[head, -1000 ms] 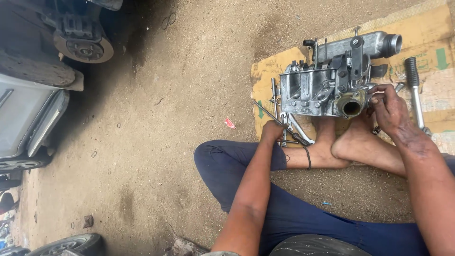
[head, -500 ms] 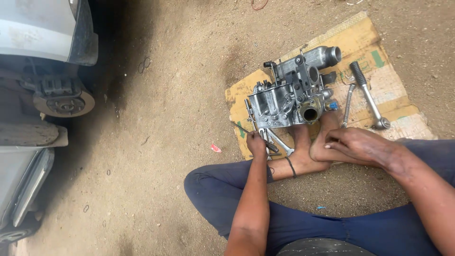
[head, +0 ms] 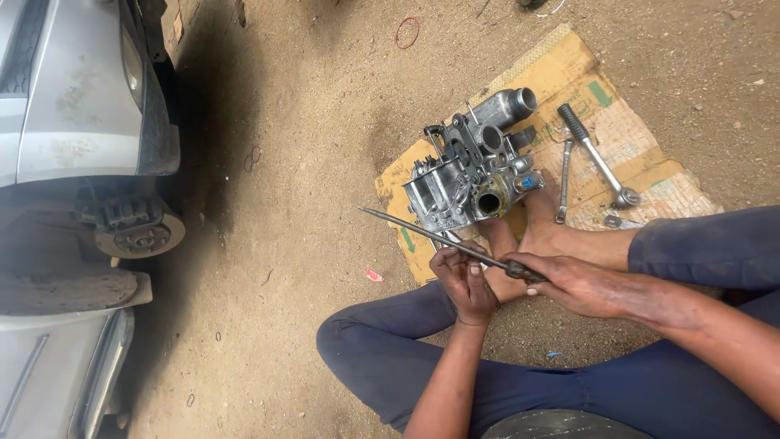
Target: The person is seen sitting on the ground and repairing an engine component using various tools.
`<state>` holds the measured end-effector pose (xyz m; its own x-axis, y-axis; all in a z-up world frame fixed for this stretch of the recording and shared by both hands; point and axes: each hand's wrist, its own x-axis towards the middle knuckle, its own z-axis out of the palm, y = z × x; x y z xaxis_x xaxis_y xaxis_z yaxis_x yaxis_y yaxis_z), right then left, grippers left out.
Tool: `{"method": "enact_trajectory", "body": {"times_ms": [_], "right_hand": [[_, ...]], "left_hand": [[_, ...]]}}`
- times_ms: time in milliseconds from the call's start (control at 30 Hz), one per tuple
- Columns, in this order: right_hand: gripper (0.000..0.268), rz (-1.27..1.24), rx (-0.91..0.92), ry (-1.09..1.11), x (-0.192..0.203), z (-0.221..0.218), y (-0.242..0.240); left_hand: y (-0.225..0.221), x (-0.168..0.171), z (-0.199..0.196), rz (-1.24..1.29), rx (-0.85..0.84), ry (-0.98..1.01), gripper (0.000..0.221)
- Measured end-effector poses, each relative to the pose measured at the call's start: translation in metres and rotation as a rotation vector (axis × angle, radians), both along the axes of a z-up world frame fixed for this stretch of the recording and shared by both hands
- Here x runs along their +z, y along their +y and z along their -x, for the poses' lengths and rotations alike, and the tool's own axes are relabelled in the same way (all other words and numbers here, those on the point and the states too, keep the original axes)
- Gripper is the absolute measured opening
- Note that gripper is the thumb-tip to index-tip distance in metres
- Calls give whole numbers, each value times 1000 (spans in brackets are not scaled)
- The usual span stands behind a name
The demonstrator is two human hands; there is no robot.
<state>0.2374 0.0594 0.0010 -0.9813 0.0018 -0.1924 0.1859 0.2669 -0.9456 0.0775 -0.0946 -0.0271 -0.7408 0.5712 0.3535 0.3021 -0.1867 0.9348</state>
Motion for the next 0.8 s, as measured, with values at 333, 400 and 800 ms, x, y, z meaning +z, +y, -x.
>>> {"method": "enact_trajectory", "body": {"times_ms": [333, 400, 800], "right_hand": [[59, -203, -461, -172, -172, -191, 81], [57, -154, -578, -131, -219, -206, 83], [48, -327, -405, -365, -109, -166, 93]], "left_hand": [[77, 28, 28, 393, -21, 418, 95], [86, 33, 33, 529, 29, 477, 87], [91, 32, 75, 679, -73, 648, 42]]}}
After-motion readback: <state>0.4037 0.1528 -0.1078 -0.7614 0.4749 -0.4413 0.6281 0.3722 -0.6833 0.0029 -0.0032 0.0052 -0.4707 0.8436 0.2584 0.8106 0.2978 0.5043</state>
